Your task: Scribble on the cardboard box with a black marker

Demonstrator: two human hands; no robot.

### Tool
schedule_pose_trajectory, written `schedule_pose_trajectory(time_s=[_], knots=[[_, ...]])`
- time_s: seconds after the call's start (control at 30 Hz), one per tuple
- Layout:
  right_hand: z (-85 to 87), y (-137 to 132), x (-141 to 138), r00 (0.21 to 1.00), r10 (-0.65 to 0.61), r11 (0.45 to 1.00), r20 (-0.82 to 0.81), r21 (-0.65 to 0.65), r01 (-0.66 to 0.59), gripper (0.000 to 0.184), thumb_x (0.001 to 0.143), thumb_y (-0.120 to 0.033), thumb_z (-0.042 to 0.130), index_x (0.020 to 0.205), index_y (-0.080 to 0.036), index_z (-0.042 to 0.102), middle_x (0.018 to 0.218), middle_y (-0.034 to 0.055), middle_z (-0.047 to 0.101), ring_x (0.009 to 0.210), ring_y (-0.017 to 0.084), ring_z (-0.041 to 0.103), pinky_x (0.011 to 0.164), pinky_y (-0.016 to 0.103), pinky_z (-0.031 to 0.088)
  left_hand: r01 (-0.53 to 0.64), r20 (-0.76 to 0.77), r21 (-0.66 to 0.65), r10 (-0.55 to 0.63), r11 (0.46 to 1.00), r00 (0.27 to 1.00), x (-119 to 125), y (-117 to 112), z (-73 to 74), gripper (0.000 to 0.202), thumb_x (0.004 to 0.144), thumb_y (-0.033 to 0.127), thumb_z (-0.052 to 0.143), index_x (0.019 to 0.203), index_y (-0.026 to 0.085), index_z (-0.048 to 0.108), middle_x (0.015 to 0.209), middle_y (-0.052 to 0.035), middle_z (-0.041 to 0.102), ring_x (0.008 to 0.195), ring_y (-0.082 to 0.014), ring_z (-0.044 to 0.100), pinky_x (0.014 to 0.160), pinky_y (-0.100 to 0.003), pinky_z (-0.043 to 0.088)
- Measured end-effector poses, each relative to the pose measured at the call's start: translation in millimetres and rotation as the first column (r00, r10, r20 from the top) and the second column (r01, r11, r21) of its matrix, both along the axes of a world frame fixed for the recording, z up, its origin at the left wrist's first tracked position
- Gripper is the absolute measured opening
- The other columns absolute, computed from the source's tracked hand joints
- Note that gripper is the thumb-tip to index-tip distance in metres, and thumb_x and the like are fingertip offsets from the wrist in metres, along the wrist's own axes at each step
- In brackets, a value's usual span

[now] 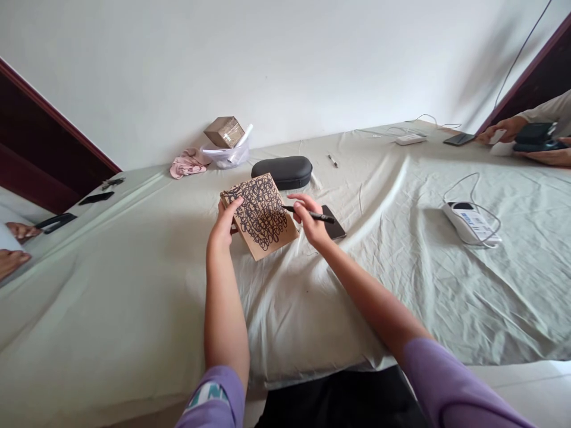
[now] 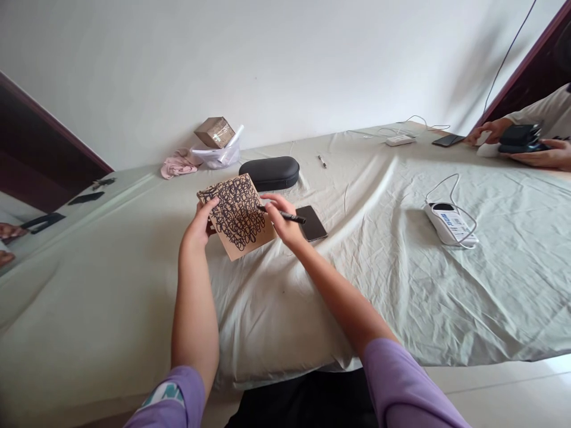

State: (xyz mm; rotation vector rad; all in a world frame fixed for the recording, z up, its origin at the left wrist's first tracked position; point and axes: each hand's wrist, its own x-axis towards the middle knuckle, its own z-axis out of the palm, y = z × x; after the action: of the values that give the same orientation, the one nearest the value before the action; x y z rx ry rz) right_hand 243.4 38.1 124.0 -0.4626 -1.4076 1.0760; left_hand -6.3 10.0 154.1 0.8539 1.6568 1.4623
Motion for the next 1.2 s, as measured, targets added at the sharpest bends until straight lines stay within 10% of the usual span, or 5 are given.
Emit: schedule_pose_trajectory(time_s=[0.2,0.73,1.07,1.2], knots=[[-21.3,-9,-13,0.980,-0.046,0.990,0.193,0.137,0.019,0.016,0.088,-0.033,0.062,0.076,-0.024,0.068,0.078,0.0023,0.072,0.076,0.021,0.063,0.079,0.039,0.050,0.062,-0.019,-0.046,-0.063,0.997,0.998,-4,-3,-1.4,0.078,0.078,0.067,0.083,0.144,0.040,0.054,0.138,-0.0077,0.075,0.105,-0.0289,0.078,0.075,-0.038,0.064],[-24.3,7,-6,0.932,0.084,0.973,0.352,0.173,-0.153,0.019,0.082,-0.025,0.059,0.063,-0.024,0.055,0.063,0.0001,0.062,0.067,0.019,0.051,0.083,0.039,0.045,0.063,-0.034,-0.042,-0.064,0.997,0.997,-5,-6,-3.0,0.071,0.080,0.066,0.081,0.141,0.039,0.057,0.136,-0.0067,0.076,0.101,-0.0274,0.078,0.070,-0.035,0.065],[-26.5,4,-14,0.966,0.084,0.991,0.246,0.080,-0.107,0.015,0.080,-0.031,0.067,0.068,-0.024,0.062,0.068,-0.0005,0.066,0.069,0.018,0.056,0.078,0.035,0.046,0.076,-0.039,0.044,-0.075,0.996,0.996,-2,-7,-1.2,0.070,0.079,0.060,0.082,0.140,0.040,0.055,0.143,-0.0064,0.071,0.118,-0.0296,0.075,0.076,-0.034,0.064],[-29.6,23,-8,0.999,0.026,0.997,0.027,-0.077,-0.024,0.032,0.097,-0.056,0.058,0.089,-0.025,0.063,0.067,-0.0025,0.061,0.058,0.015,0.052,0.062,0.030,0.043,0.039,-0.044,0.149,-0.032,0.988,0.999,-11,-13,1.1,0.091,0.067,0.046,0.090,0.147,0.041,0.045,0.152,-0.0070,0.065,0.130,-0.0320,0.071,0.086,-0.037,0.065]])
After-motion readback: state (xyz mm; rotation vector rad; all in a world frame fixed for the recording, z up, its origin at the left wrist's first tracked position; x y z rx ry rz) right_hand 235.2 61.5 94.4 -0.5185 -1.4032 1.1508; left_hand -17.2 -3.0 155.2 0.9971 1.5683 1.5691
